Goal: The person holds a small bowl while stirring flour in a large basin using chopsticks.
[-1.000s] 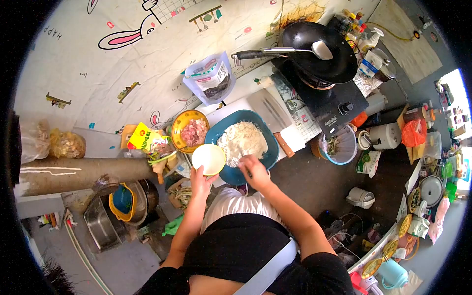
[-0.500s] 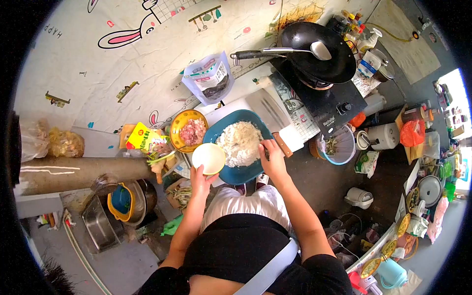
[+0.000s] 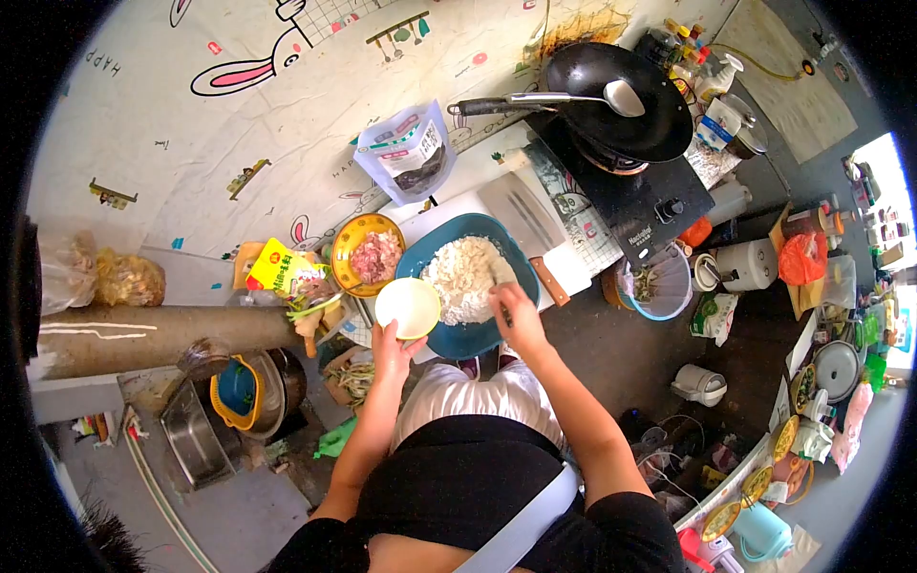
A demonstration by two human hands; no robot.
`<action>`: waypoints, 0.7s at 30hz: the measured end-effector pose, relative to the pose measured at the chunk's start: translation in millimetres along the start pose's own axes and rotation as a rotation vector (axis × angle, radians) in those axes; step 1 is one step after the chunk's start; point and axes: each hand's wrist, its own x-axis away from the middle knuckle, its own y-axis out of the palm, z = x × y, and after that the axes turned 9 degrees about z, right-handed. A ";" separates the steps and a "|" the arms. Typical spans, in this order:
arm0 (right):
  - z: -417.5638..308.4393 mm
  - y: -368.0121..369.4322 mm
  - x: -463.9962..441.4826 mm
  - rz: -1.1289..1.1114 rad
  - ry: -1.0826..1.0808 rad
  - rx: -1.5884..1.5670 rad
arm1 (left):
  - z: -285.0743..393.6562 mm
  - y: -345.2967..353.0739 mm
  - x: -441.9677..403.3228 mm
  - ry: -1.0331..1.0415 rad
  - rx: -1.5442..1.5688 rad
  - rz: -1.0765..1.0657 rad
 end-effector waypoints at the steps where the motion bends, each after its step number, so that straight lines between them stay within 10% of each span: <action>1: -2.8 3.4 2.9 -0.025 -0.056 -0.011 | 0.9 0.8 0.8 -0.001 0.001 0.008; 17: 21.9 51.5 -3.4 0.160 0.569 -0.626 | -0.2 -5.4 -4.9 0.004 -0.008 0.010; 21: 28.7 43.8 -6.7 0.088 0.437 -0.319 | 2.9 -5.8 -2.7 0.012 -0.008 0.007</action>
